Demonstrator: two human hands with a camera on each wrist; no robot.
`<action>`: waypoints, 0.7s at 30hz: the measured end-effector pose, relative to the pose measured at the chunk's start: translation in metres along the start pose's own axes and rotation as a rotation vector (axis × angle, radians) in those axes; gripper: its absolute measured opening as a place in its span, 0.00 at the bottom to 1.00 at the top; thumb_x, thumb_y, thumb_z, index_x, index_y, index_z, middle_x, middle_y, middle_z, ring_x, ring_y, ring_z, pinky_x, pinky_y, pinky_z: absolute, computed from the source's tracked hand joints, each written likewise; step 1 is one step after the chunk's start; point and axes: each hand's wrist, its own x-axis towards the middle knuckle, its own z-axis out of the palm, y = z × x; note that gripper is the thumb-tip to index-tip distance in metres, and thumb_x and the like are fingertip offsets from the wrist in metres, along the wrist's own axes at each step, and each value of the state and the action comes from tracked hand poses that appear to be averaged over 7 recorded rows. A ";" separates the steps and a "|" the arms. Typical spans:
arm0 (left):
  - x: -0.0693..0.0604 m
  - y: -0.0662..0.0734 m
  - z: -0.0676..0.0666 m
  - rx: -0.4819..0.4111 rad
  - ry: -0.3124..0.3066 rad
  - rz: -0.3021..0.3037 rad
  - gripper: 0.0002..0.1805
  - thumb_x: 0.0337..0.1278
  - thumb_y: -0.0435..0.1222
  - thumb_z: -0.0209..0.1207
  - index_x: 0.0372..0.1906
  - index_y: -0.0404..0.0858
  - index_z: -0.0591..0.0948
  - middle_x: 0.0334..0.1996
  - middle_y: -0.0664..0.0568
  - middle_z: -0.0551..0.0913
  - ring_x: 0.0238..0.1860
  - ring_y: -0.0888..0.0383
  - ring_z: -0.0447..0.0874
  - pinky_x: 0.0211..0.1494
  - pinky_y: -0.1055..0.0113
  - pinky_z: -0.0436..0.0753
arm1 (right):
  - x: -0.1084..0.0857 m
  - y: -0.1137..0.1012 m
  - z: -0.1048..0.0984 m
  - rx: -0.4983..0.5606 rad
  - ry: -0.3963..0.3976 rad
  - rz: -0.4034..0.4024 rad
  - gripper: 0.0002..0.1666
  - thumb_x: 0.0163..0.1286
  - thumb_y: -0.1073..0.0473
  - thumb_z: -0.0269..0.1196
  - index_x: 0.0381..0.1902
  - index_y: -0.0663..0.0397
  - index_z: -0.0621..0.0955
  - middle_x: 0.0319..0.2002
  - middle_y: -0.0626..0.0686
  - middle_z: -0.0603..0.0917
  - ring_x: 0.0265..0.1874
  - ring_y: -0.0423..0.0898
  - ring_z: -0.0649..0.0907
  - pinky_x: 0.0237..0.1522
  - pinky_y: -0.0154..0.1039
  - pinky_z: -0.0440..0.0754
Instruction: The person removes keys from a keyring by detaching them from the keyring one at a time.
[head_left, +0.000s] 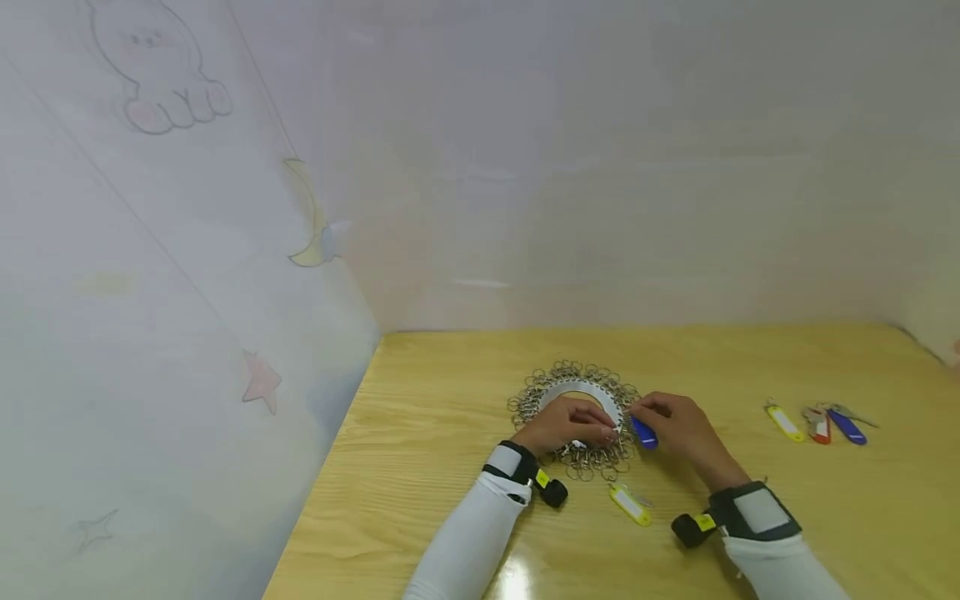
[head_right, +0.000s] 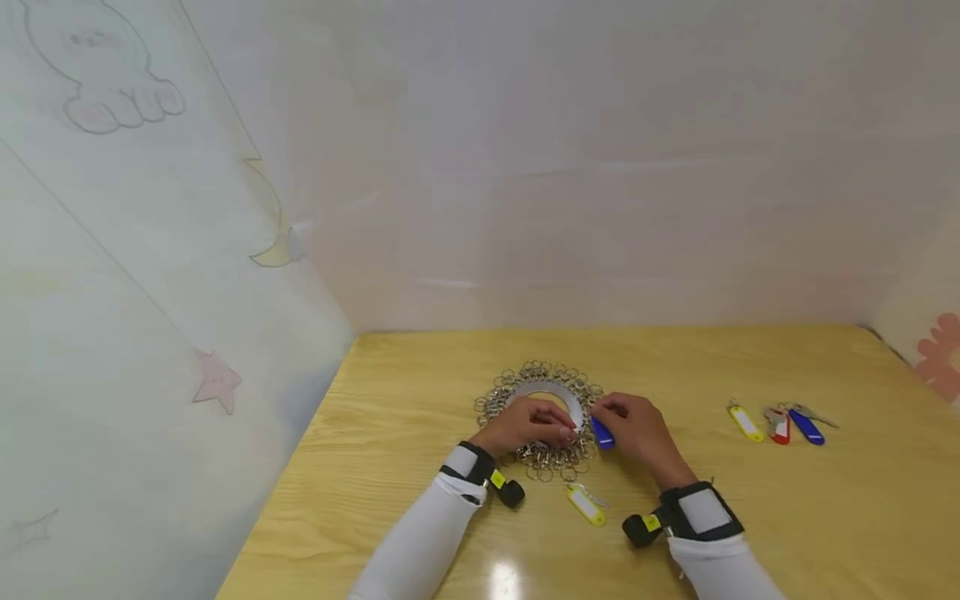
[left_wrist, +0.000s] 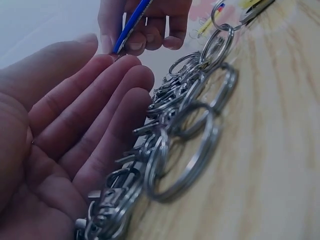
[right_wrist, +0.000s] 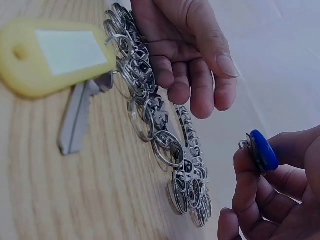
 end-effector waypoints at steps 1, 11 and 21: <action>0.003 -0.002 0.003 -0.011 -0.016 0.001 0.11 0.66 0.31 0.57 0.49 0.30 0.81 0.39 0.47 0.87 0.40 0.55 0.87 0.43 0.57 0.84 | -0.004 0.003 -0.003 0.001 0.007 0.006 0.15 0.72 0.52 0.59 0.44 0.57 0.85 0.37 0.52 0.85 0.39 0.49 0.82 0.41 0.44 0.76; -0.008 -0.004 -0.010 0.018 0.016 0.006 0.13 0.69 0.35 0.54 0.50 0.30 0.81 0.40 0.48 0.87 0.40 0.54 0.87 0.44 0.57 0.84 | 0.006 0.007 -0.003 0.051 0.013 -0.008 0.17 0.73 0.52 0.59 0.45 0.61 0.84 0.38 0.53 0.85 0.38 0.47 0.82 0.40 0.42 0.77; -0.025 0.004 -0.029 0.040 0.067 -0.016 0.15 0.70 0.38 0.55 0.51 0.31 0.80 0.41 0.47 0.86 0.42 0.52 0.86 0.46 0.58 0.84 | 0.031 0.032 -0.040 0.011 -0.020 0.082 0.24 0.75 0.47 0.54 0.50 0.62 0.81 0.47 0.63 0.81 0.44 0.55 0.79 0.38 0.44 0.79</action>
